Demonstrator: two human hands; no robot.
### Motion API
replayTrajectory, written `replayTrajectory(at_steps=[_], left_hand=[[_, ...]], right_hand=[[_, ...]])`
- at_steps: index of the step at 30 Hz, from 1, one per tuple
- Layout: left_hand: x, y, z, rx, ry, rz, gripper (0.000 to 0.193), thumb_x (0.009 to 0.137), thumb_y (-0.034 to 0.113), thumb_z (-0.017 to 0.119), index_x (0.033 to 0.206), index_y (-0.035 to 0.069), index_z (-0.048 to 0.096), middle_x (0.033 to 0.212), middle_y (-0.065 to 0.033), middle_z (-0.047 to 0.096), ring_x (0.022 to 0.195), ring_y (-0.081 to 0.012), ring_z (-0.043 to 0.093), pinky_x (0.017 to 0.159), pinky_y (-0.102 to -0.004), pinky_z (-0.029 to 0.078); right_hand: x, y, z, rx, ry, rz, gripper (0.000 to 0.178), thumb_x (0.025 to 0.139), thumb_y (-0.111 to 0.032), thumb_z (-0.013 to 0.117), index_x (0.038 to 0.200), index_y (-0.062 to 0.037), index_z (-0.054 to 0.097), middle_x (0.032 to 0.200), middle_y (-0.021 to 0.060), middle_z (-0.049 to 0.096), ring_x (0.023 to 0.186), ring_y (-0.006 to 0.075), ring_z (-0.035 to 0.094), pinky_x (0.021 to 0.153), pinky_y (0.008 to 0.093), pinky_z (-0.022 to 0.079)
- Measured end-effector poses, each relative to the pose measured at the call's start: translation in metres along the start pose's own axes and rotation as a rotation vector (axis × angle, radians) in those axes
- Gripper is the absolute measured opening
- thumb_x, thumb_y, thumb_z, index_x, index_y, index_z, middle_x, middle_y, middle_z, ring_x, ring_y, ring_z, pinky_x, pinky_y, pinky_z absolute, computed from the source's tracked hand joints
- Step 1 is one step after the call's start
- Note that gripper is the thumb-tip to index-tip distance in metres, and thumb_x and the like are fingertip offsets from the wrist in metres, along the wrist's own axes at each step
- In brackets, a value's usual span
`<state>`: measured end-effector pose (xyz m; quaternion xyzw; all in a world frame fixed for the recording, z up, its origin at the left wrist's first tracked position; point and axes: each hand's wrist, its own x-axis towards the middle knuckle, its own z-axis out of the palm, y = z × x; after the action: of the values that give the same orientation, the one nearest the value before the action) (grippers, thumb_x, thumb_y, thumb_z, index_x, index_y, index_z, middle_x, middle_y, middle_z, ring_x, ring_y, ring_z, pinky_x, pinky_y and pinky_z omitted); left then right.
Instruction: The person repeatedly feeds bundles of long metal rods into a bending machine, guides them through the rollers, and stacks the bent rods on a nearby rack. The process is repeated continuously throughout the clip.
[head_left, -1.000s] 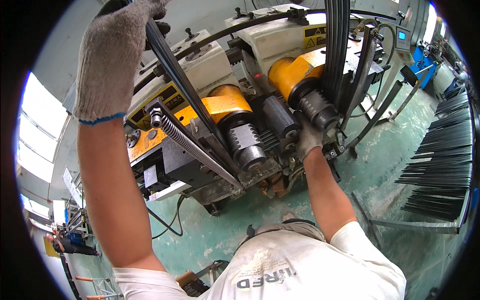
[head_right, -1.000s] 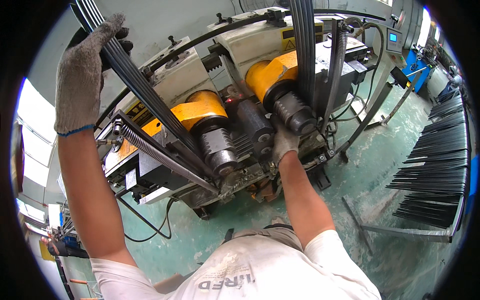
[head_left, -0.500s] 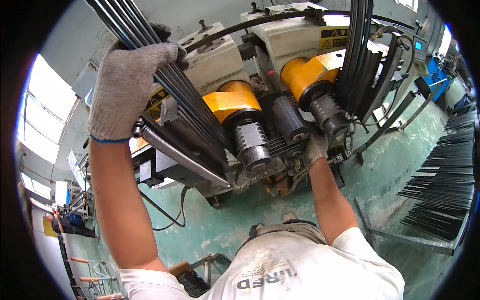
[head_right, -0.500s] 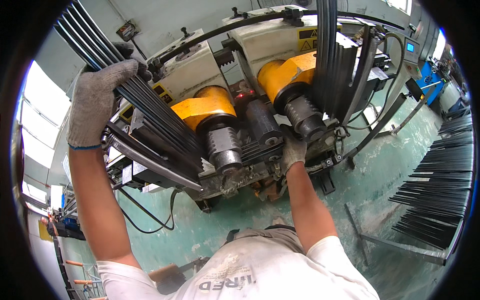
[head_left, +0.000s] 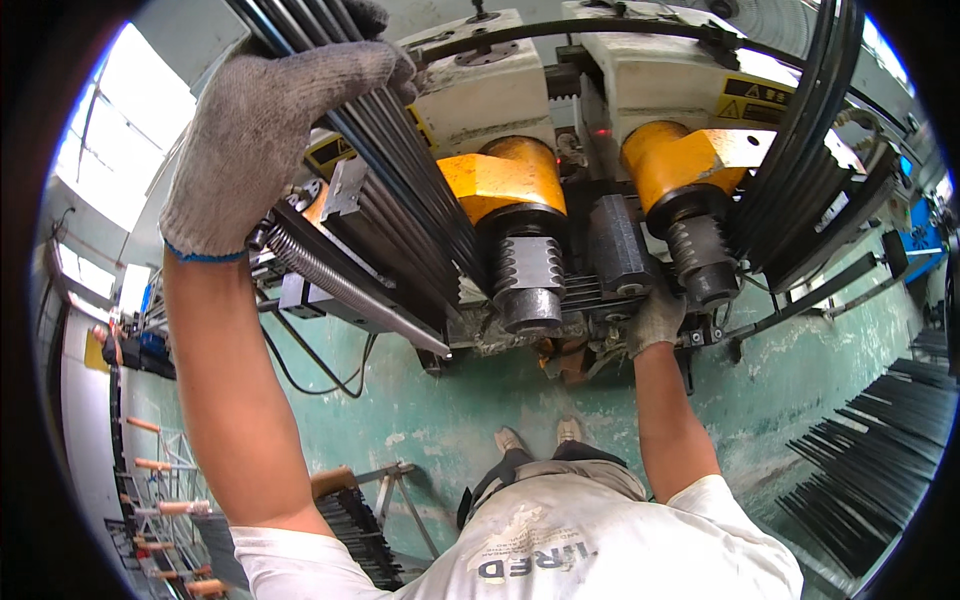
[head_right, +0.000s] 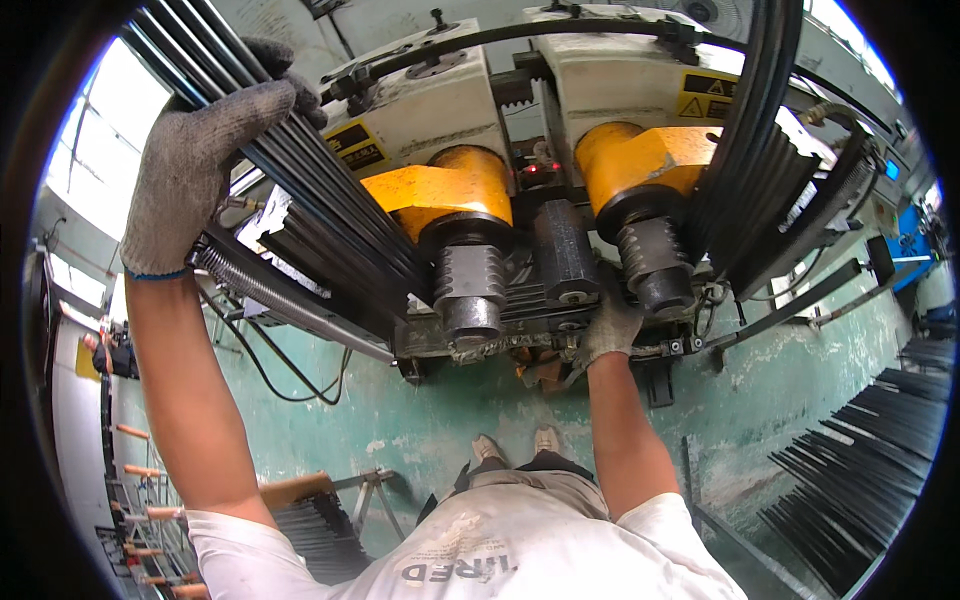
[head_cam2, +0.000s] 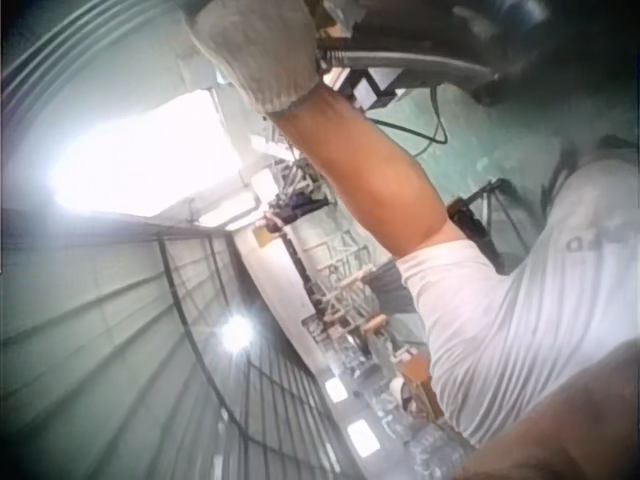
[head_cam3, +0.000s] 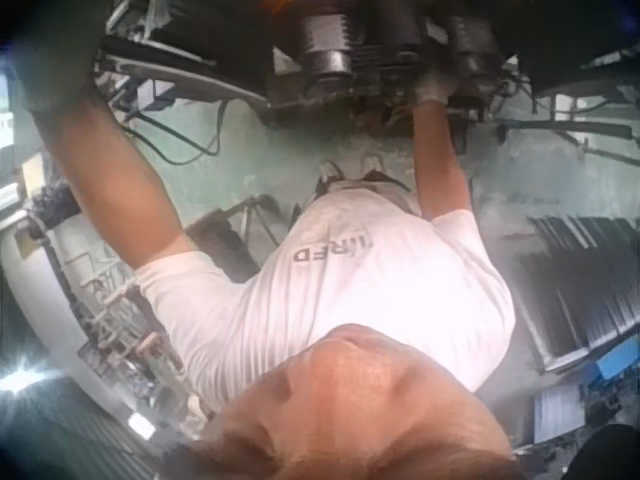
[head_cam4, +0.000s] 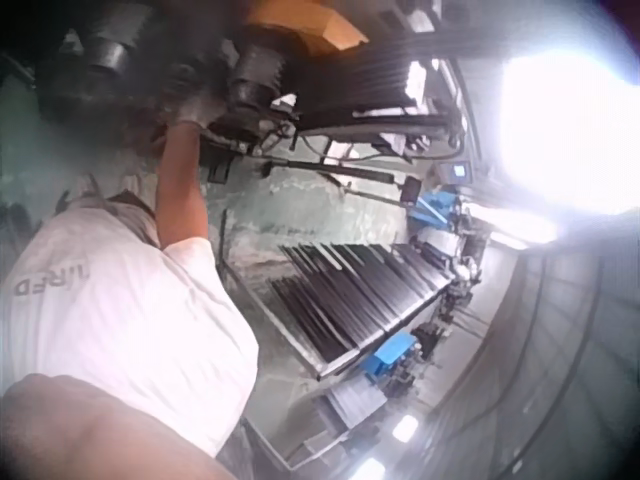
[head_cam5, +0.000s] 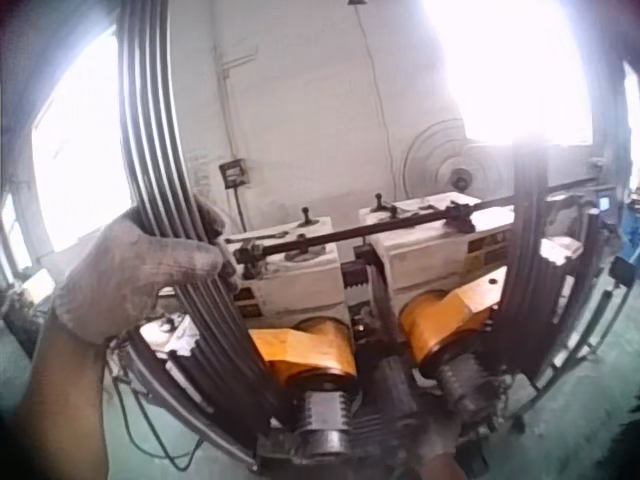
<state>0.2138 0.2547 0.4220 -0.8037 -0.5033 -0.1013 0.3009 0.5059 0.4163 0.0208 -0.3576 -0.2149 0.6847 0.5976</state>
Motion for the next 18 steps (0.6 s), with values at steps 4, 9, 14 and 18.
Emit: replayTrajectory(at_steps=[4, 9, 14, 18], left_hand=[[0.002, 0.003, -0.001, 0.139, 0.035, 0.005, 0.026, 0.106, 0.005, 0.062, 0.118, 0.013, 0.083, 0.112, -0.0090, 0.086, 0.095, -0.0263, 0.085, 0.089, -0.0370, 0.069], [-0.010, -0.012, -0.008, 0.001, -0.101, -0.067, 0.034, 0.109, 0.006, 0.060, 0.137, 0.016, 0.077, 0.129, -0.0104, 0.082, 0.114, -0.0269, 0.082, 0.097, -0.0397, 0.070], [-0.007, -0.017, -0.007, 0.097, -0.095, 0.013, 0.034, 0.111, 0.006, 0.055, 0.135, 0.015, 0.078, 0.130, -0.0092, 0.082, 0.114, -0.0248, 0.082, 0.098, -0.0362, 0.070], [0.016, 0.019, -0.010, 0.043, -0.047, -0.072, 0.015, 0.107, 0.017, 0.070, 0.115, 0.013, 0.083, 0.107, -0.0115, 0.086, 0.082, -0.0183, 0.082, 0.067, -0.0279, 0.066]], right_hand=[[0.016, 0.014, -0.020, -0.030, -0.030, 0.009, 0.037, 0.103, -0.010, 0.065, 0.137, 0.0019, 0.070, 0.129, 0.0096, 0.074, 0.110, 0.0237, 0.075, 0.097, 0.0421, 0.061], [0.019, 0.020, -0.023, 0.001, -0.031, 0.052, 0.040, 0.102, -0.014, 0.066, 0.140, -0.0004, 0.070, 0.130, 0.0092, 0.074, 0.115, 0.0236, 0.073, 0.097, 0.0419, 0.061], [0.015, 0.014, -0.017, -0.006, -0.006, 0.083, 0.042, 0.101, -0.015, 0.067, 0.141, -0.0014, 0.070, 0.129, 0.0094, 0.073, 0.113, 0.0242, 0.073, 0.097, 0.0422, 0.060], [0.015, 0.008, -0.016, 0.002, 0.029, 0.106, 0.044, 0.102, -0.013, 0.078, 0.144, -0.0051, 0.064, 0.133, 0.0121, 0.072, 0.113, 0.0258, 0.073, 0.095, 0.0425, 0.063]])
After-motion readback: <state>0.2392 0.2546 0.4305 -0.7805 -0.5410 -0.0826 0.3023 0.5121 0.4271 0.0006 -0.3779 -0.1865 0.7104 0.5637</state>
